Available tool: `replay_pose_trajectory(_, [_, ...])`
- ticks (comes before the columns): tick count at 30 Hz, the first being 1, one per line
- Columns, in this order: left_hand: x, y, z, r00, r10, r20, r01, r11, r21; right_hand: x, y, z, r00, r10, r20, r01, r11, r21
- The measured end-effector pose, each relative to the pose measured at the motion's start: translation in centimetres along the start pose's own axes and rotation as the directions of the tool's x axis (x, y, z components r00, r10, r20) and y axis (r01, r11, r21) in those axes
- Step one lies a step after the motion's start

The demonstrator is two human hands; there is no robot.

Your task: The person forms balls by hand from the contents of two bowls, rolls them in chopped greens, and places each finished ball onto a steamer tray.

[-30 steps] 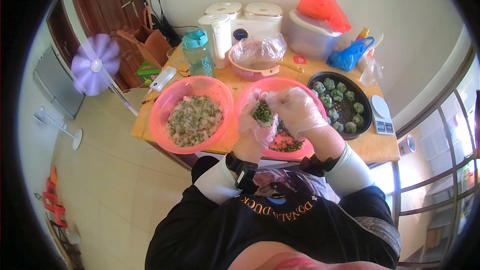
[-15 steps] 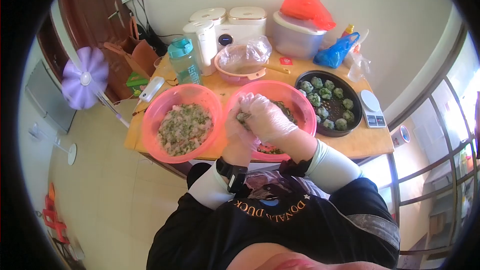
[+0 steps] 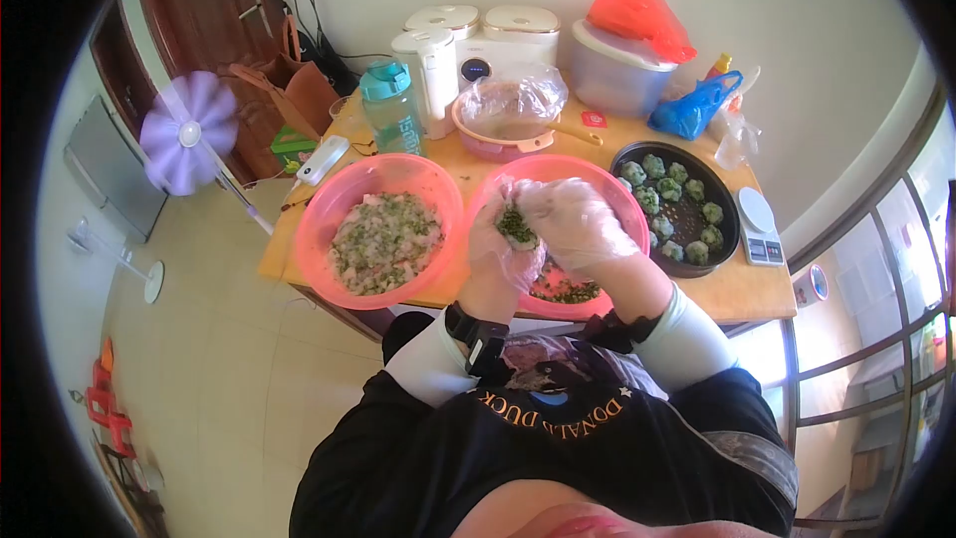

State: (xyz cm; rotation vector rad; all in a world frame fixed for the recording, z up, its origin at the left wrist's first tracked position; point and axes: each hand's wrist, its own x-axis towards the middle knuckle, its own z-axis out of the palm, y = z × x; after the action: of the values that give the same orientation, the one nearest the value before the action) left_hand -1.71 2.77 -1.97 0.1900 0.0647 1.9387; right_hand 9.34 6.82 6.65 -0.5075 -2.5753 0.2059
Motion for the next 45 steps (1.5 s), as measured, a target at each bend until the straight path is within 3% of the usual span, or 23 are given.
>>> replay_pose_trajectory(2, [0.3,0.2,-0.4,0.998,0.056,-0.043,-0.055,0.998,0.017,-0.9,0.1,-1.0,0.999,0.025,-0.027,-0.023,0.999,0.043])
replay_pose_trajectory(3, [0.7,0.5,-1.3,0.995,-0.014,0.1,0.023,0.996,-0.085,-1.2,0.1,-1.2,0.997,0.06,-0.055,-0.055,0.995,0.088])
replay_pose_trajectory(4, [1.0,0.5,-2.1,0.966,-0.071,0.247,0.116,0.978,-0.172,-1.4,1.4,0.6,0.953,-0.174,-0.247,0.235,0.942,0.241])
replay_pose_trajectory(5, [0.4,0.4,-0.7,0.966,-0.073,0.248,0.118,0.978,-0.171,-1.5,0.8,0.7,0.953,-0.173,-0.248,0.234,0.942,0.24])
replay_pose_trajectory(7, [-1.1,0.2,3.4,0.966,-0.015,-0.258,0.007,1.0,-0.031,-2.1,-0.5,0.8,0.979,-0.051,-0.198,0.106,0.954,0.281])
replay_pose_trajectory(11, [-0.7,0.1,1.8,0.979,-0.067,-0.191,0.047,0.993,-0.108,-2.3,0.7,2.6,0.982,-0.035,-0.185,0.122,0.865,0.487])
replay_pose_trajectory(13, [-0.3,-0.2,0.1,0.993,-0.116,0.029,0.119,0.98,-0.158,-2.3,1.3,3.8,0.991,0.036,-0.133,0.037,0.86,0.508])
replay_pose_trajectory(15, [-0.5,-0.4,0.4,0.995,-0.097,-0.033,0.093,0.989,-0.116,-2.2,0.9,3.4,0.991,0.111,-0.081,-0.052,0.85,0.523])
replay_pose_trajectory(18, [-0.9,-0.5,0.8,0.995,-0.088,-0.045,0.083,0.99,-0.111,-1.8,0.7,1.5,0.993,0.027,-0.111,0.013,0.938,0.346])
replay_pose_trajectory(20, [-1.0,-0.5,1.3,0.996,-0.093,0.004,0.093,0.985,-0.148,-1.5,1.6,0.3,0.977,-0.21,0.03,0.212,0.975,-0.061])
replay_pose_trajectory(21, [-0.8,-0.5,2.0,0.996,-0.055,-0.069,0.044,0.987,-0.157,-1.6,0.8,-0.9,0.977,-0.212,0.031,0.213,0.975,-0.06])
replay_pose_trajectory(22, [-0.6,-0.4,2.3,0.99,-0.016,-0.142,-0.008,0.987,-0.163,-1.7,-0.5,-2.5,0.984,0.145,0.103,-0.165,0.961,0.222])
replay_pose_trajectory(23, [-0.6,-0.2,2.2,0.99,-0.012,-0.143,-0.012,0.986,-0.167,-1.8,-1.1,-3.5,0.855,0.445,0.266,-0.519,0.736,0.436])
replay_pose_trajectory(25, [-0.5,0.0,1.8,0.997,-0.065,-0.047,0.055,0.981,-0.184,-2.4,0.4,-1.1,0.816,0.475,0.331,-0.578,0.697,0.425])
replay_pose_trajectory(29, [-0.3,-0.4,2.0,0.992,-0.027,-0.121,0.008,0.987,-0.159,-3.9,0.8,2.7,0.874,0.461,0.153,-0.458,0.675,0.578])
replay_pose_trajectory(31, [0.1,-0.2,0.2,0.987,-0.095,0.127,0.122,0.967,-0.224,-3.7,0.8,2.9,0.838,0.526,0.145,-0.523,0.699,0.488])
replay_pose_trajectory(32, [-0.3,-0.2,0.7,0.988,-0.091,0.127,0.118,0.967,-0.224,-3.4,0.7,2.6,0.84,0.523,0.146,-0.521,0.7,0.489])
replay_pose_trajectory(35, [-1.3,-0.3,1.8,0.998,-0.043,-0.042,0.037,0.99,-0.134,-2.2,0.2,1.5,0.834,0.52,0.182,-0.538,0.699,0.471])
replay_pose_trajectory(37, [-0.9,-0.3,1.3,0.984,-0.058,-0.166,0.047,0.997,-0.065,-1.7,0.1,1.4,0.961,0.277,0.026,-0.265,0.884,0.384])
replay_pose_trajectory(38, [-0.8,-0.4,1.0,0.985,-0.06,-0.164,0.05,0.997,-0.065,-1.8,0.3,1.6,0.96,0.278,0.024,-0.266,0.885,0.383])
replay_pose_trajectory(40, [-0.5,-0.6,0.4,0.992,-0.041,-0.123,0.03,0.996,-0.088,-2.0,1.0,2.3,0.993,0.041,0.113,-0.046,0.998,0.048])
replay_pose_trajectory(41, [-0.3,-0.5,0.0,0.992,-0.036,-0.118,0.026,0.996,-0.089,-2.0,0.9,2.1,0.993,0.035,0.111,-0.04,0.998,0.045])
replay_pose_trajectory(45, [-0.9,0.1,0.4,0.997,-0.072,0.031,0.072,0.997,0.007,-2.3,-0.2,2.2,0.966,0.059,-0.253,0.012,0.963,0.271])
